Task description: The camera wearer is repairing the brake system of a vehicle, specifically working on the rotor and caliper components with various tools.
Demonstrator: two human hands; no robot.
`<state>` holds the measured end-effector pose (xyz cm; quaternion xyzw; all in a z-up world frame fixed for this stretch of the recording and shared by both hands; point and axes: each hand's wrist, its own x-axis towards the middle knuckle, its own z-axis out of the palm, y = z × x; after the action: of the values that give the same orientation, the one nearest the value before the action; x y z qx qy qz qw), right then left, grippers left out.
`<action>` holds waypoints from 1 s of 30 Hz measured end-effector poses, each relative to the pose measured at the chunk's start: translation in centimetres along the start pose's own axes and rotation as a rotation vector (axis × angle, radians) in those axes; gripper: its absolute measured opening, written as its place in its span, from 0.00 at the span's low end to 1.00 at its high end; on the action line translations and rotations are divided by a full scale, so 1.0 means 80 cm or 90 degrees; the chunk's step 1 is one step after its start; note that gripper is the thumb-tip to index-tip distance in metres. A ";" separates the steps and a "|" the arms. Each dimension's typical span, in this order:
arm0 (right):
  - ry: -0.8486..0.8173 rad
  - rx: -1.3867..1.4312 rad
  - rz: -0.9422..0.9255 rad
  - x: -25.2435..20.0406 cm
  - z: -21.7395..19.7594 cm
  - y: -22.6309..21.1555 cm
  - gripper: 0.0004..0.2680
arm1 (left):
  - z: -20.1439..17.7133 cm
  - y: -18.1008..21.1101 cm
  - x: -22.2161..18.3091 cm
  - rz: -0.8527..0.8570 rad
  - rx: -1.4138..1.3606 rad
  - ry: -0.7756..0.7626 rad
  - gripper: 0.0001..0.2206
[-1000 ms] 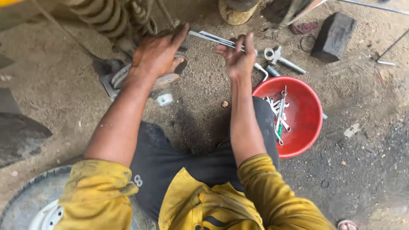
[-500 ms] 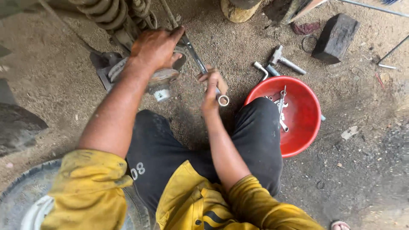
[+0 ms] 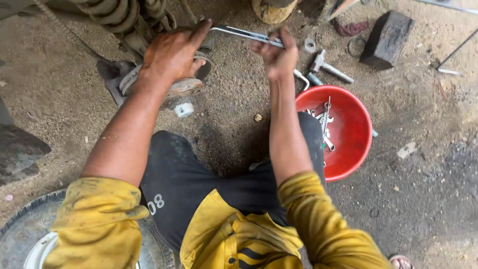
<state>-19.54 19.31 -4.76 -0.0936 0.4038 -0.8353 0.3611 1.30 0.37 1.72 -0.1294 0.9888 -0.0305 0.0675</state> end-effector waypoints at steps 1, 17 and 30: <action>-0.005 0.077 -0.043 -0.010 -0.011 0.015 0.14 | -0.006 -0.001 -0.003 0.035 -0.013 0.101 0.42; 0.044 -0.085 -0.238 -0.073 0.065 0.149 0.17 | -0.033 0.010 0.000 -0.023 -0.018 -0.085 0.38; 0.016 0.217 -0.130 -0.064 0.058 0.134 0.15 | -0.017 0.002 0.001 -0.011 -0.022 0.008 0.39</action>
<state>-8.12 15.51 -8.96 -0.0611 0.2495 -0.9250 0.2800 0.96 0.56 3.03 -0.1387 0.9885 -0.0150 0.0592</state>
